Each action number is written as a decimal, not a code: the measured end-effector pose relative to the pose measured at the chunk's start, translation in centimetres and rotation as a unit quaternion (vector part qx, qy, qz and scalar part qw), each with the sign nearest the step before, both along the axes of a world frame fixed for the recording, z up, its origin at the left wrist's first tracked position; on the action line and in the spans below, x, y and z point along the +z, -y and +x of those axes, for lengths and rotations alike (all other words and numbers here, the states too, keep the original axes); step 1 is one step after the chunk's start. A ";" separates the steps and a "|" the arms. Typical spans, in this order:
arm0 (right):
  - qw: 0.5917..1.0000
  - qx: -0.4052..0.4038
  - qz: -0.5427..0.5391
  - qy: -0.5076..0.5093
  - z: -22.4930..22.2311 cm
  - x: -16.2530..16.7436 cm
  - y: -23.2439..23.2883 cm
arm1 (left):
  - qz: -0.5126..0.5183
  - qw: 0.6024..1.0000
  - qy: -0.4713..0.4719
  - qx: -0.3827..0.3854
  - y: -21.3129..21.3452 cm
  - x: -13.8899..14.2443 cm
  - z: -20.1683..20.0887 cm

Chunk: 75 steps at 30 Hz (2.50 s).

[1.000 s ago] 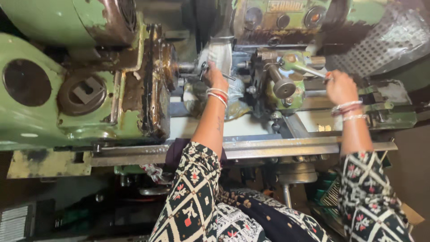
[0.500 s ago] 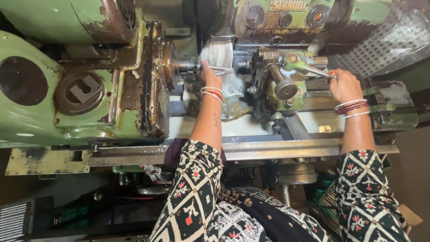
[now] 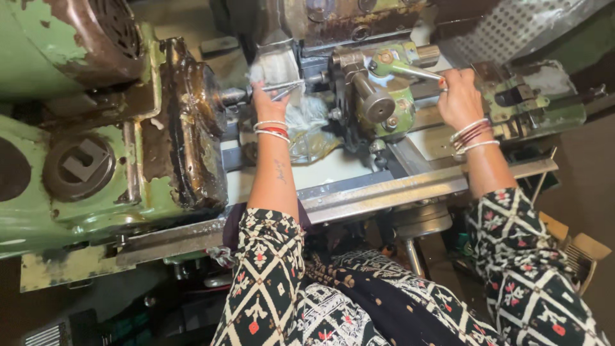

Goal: The person operates a metal turning lathe, repeatedly loading cylindrical metal rods into the chuck, engaging the cutting tool, and advancing the carriage to machine the rod. After each cut, the person removes the finished rod and places it into a nearby bin, then repeats the cycle with a new rod.

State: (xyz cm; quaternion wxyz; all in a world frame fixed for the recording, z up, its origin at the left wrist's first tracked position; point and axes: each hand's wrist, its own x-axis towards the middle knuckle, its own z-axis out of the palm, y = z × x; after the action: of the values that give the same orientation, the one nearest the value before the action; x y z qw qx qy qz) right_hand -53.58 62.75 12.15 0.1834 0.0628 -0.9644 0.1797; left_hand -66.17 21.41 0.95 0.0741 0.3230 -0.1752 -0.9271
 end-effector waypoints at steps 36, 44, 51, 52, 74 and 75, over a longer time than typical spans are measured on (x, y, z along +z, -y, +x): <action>0.899 0.024 -0.127 0.418 26.2 -19.4 6.1 | -0.490 0.816 -0.130 0.278 19.9 9.7 43.3; 0.790 0.337 -0.196 0.474 29.4 -18.4 32.7 | -0.718 0.672 0.130 0.127 17.0 -4.3 56.1; 0.510 0.205 -0.413 0.726 34.0 -17.3 45.8 | -0.832 0.541 0.101 0.072 15.0 -2.8 60.5; 0.511 0.207 -0.403 0.730 34.9 -16.8 46.7 | -0.832 0.538 0.111 0.072 15.5 -2.5 61.2; 0.737 0.555 -0.345 0.173 41.9 -14.7 51.3 | -0.367 0.899 0.077 0.228 15.8 -3.8 63.8; 0.746 0.521 -0.354 0.213 41.9 -15.6 51.2 | -0.289 0.934 0.097 0.187 15.6 -4.2 63.9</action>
State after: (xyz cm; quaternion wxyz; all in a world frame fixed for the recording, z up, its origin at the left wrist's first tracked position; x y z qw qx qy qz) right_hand -11.65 11.51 -3.48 -0.1401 0.4466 -0.6626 0.5847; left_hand -2.26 5.86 -3.28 0.3187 0.4034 -0.3781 -0.7699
